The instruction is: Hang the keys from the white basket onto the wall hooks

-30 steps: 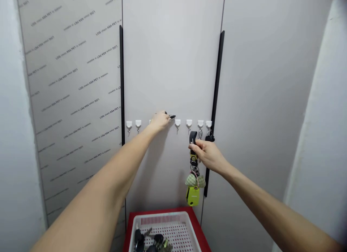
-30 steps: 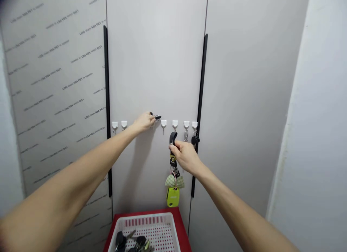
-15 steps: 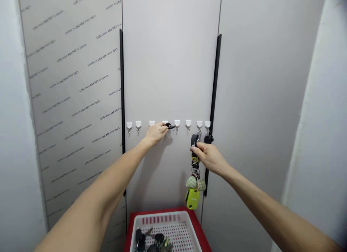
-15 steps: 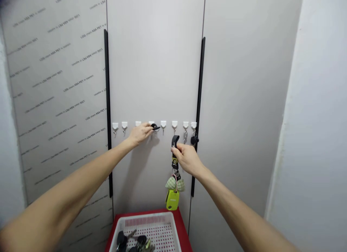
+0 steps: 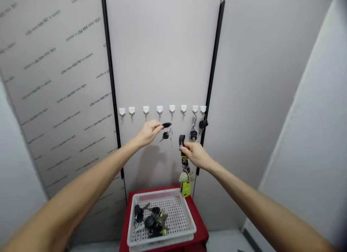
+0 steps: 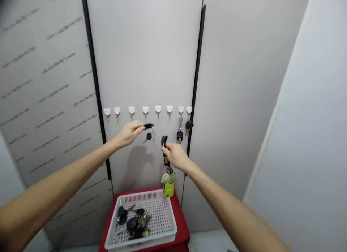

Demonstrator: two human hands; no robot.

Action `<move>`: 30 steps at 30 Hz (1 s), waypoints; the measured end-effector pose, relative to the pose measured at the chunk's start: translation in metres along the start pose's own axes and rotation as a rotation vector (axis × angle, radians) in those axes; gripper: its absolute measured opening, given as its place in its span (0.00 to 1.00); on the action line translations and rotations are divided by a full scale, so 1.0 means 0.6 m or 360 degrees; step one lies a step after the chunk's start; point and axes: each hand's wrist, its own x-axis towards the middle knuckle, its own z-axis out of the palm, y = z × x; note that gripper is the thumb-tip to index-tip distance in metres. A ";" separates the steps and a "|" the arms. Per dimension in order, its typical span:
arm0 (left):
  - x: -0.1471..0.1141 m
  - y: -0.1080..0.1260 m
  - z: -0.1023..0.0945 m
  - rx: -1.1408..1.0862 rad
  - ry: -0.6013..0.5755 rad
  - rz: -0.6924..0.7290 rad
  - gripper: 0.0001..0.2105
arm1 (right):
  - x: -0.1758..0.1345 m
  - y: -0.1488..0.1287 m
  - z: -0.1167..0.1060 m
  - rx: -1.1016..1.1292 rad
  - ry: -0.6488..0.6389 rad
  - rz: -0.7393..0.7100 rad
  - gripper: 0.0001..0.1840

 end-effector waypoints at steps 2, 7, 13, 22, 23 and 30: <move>-0.058 -0.003 0.019 -0.0062 -0.0116 -0.0076 0.15 | -0.011 0.010 0.033 0.0026 -0.0075 0.0016 0.14; -0.197 -0.014 0.080 -0.0120 -0.0406 -0.0291 0.16 | -0.040 0.018 0.119 0.0039 -0.0313 0.0127 0.15; -0.294 -0.017 0.127 -0.0042 -0.0572 -0.0449 0.16 | -0.064 -0.008 0.195 -0.0253 -0.0576 0.0127 0.15; -0.365 -0.016 0.162 0.0093 -0.0771 -0.0609 0.13 | -0.065 -0.009 0.202 -0.0214 -0.0660 0.0166 0.14; -0.371 -0.018 0.164 0.0105 -0.0784 -0.0624 0.13 | -0.048 0.002 0.176 -0.0137 -0.0458 0.0199 0.14; -0.391 -0.026 0.183 0.0128 -0.0759 -0.0600 0.11 | 0.073 0.081 -0.009 -0.0162 0.1210 0.0727 0.23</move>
